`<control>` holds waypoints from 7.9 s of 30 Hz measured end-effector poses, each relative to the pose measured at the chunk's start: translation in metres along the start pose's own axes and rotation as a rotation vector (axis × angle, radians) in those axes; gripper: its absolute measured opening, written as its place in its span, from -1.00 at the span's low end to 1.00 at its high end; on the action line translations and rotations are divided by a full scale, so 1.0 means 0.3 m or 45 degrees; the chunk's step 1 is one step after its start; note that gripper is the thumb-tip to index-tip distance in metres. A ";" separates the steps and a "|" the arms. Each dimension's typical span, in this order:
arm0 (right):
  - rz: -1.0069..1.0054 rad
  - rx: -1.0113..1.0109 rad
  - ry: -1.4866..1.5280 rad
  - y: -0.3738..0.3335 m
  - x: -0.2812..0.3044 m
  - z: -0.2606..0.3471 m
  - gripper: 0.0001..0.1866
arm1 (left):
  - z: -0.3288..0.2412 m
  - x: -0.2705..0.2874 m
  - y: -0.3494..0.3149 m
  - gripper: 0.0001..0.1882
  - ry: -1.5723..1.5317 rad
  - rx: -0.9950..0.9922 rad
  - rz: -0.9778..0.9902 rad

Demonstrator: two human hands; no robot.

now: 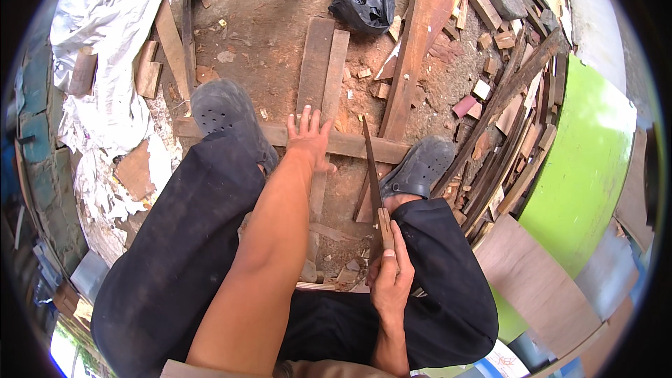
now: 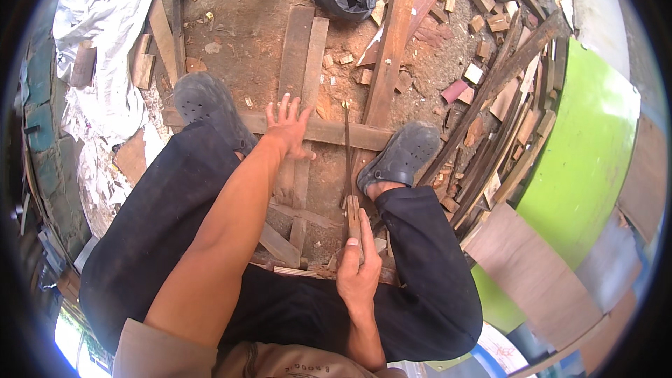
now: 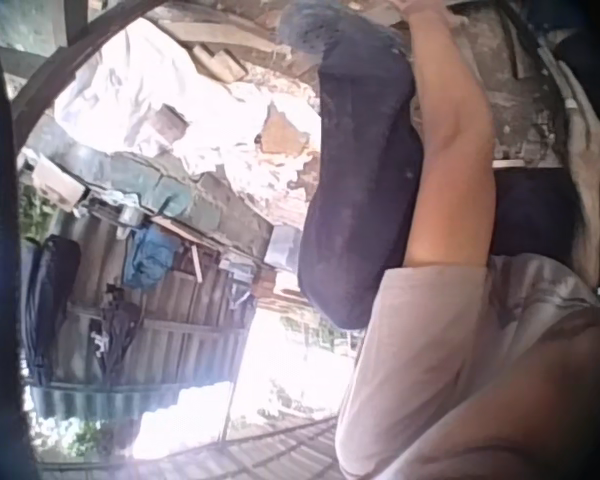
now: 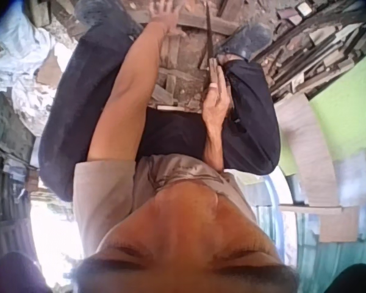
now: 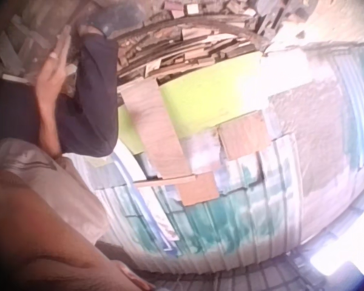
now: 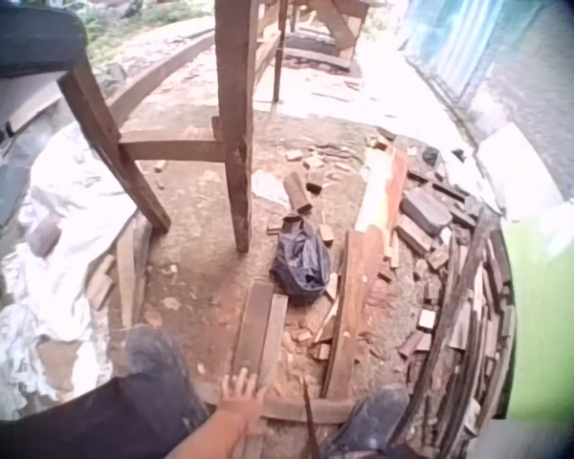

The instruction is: The person sits cross-legged on the ground and uses a hand saw to cut a long metal bar resting on a wooden support. The person holds the bar with the left hand and saws with the right hand, repeatedly adjusting the bar's position during the process.

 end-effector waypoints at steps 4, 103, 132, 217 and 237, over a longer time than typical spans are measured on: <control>-0.016 0.002 -0.027 -0.045 0.026 0.023 -0.43 | -0.001 0.016 0.016 0.39 0.012 -0.005 -0.045; -0.098 0.185 -0.277 -0.021 0.020 0.067 -0.47 | 0.010 -0.006 0.017 0.43 0.017 -0.013 -0.026; -0.168 0.205 -0.077 0.035 -0.028 -0.009 -0.47 | -0.017 -0.001 0.007 0.43 0.025 -0.016 0.003; -0.086 0.110 -0.023 -0.141 0.065 -0.007 -0.45 | 0.001 -0.007 0.014 0.45 0.031 -0.006 0.006; -0.053 0.088 0.013 -0.188 0.060 -0.094 -0.43 | -0.012 0.007 0.006 0.43 0.040 -0.019 -0.026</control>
Point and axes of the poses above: each hand's wrist, its own y-axis towards the middle knuckle, its own x-axis out of the back of the hand, z = x × y, the point moved 10 cm from there along y, towards the middle knuckle, and after that the axes turned 15 degrees about -y, right-handed, at the moved point
